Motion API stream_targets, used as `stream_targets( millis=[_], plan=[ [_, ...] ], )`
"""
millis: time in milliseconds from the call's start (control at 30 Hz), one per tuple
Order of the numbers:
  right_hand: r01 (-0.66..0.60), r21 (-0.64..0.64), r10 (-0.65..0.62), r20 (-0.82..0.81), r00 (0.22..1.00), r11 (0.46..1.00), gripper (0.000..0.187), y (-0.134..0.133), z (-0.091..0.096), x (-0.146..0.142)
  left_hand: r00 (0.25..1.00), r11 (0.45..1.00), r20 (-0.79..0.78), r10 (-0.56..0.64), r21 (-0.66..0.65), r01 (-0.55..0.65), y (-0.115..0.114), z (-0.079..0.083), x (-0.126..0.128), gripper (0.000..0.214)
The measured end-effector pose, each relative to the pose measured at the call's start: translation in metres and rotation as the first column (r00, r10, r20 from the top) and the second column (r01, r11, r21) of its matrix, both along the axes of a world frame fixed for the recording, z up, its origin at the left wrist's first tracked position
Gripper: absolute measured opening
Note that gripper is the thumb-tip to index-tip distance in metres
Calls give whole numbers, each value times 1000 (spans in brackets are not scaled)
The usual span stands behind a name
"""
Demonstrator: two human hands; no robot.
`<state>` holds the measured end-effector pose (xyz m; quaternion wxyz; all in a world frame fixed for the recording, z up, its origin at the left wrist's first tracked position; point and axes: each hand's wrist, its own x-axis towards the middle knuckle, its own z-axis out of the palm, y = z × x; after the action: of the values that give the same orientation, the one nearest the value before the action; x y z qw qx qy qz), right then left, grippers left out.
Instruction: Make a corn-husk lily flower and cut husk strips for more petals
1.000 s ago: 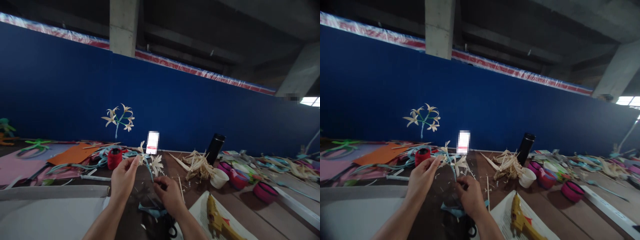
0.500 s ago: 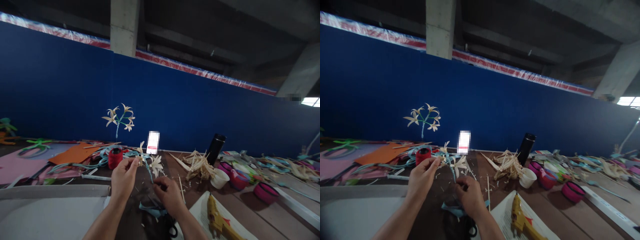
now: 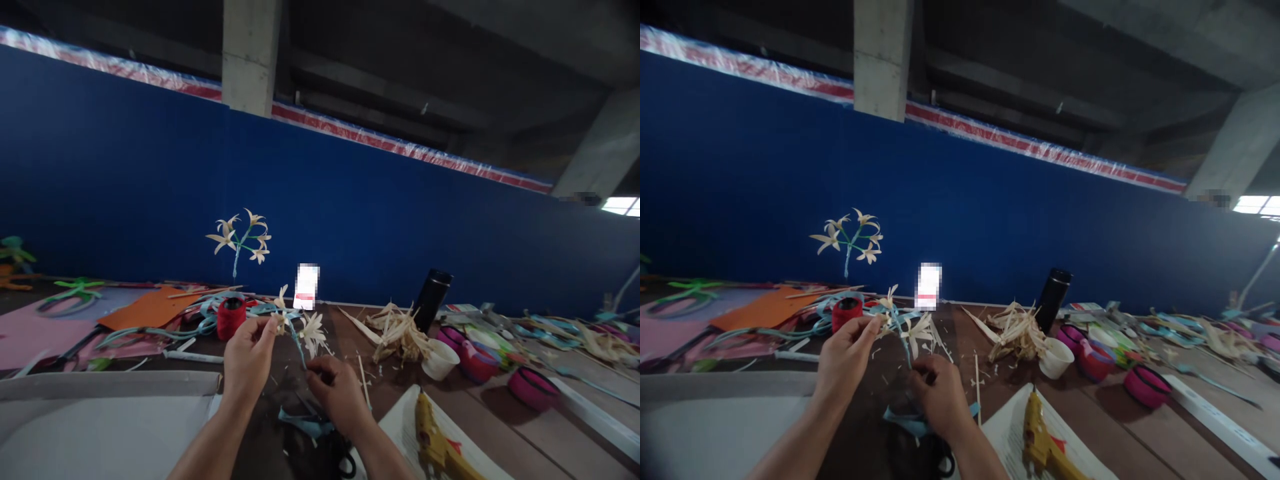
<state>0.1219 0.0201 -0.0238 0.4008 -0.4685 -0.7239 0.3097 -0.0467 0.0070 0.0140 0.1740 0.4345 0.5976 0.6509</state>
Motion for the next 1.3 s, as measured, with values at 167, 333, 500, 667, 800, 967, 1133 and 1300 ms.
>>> stream_targets(
  millis=[167,333,500,667,800,967,1133,1300],
  plan=[
    [5,-34,-6,-15,1000,999,22,0,1,1,997,1000,-80,3,-22,-5,-1,0,1,37],
    [1,-28,-5,-118,993,1000,22,2,4,3,997,996,-59,54,71,-50,0,-1,2,39],
    [-28,27,33,-203,979,999,20,6,6,6,994,993,-32,101,68,-99,1,-2,0,40],
    [-59,73,76,-244,967,996,16,6,6,5,985,979,-15,173,112,-171,-2,0,-1,43],
    [-37,159,75,-240,968,987,16,8,1,7,979,971,17,202,126,-203,-4,1,-2,42],
    [7,263,52,-216,975,965,17,11,-2,9,981,970,49,188,148,-194,-5,1,-2,40],
    [99,341,-32,-196,980,935,16,11,-2,10,977,963,30,210,164,-213,-9,5,-1,40],
    [203,374,-144,-180,973,905,15,11,-5,13,978,963,69,196,177,-205,-14,9,3,39]
  ],
)
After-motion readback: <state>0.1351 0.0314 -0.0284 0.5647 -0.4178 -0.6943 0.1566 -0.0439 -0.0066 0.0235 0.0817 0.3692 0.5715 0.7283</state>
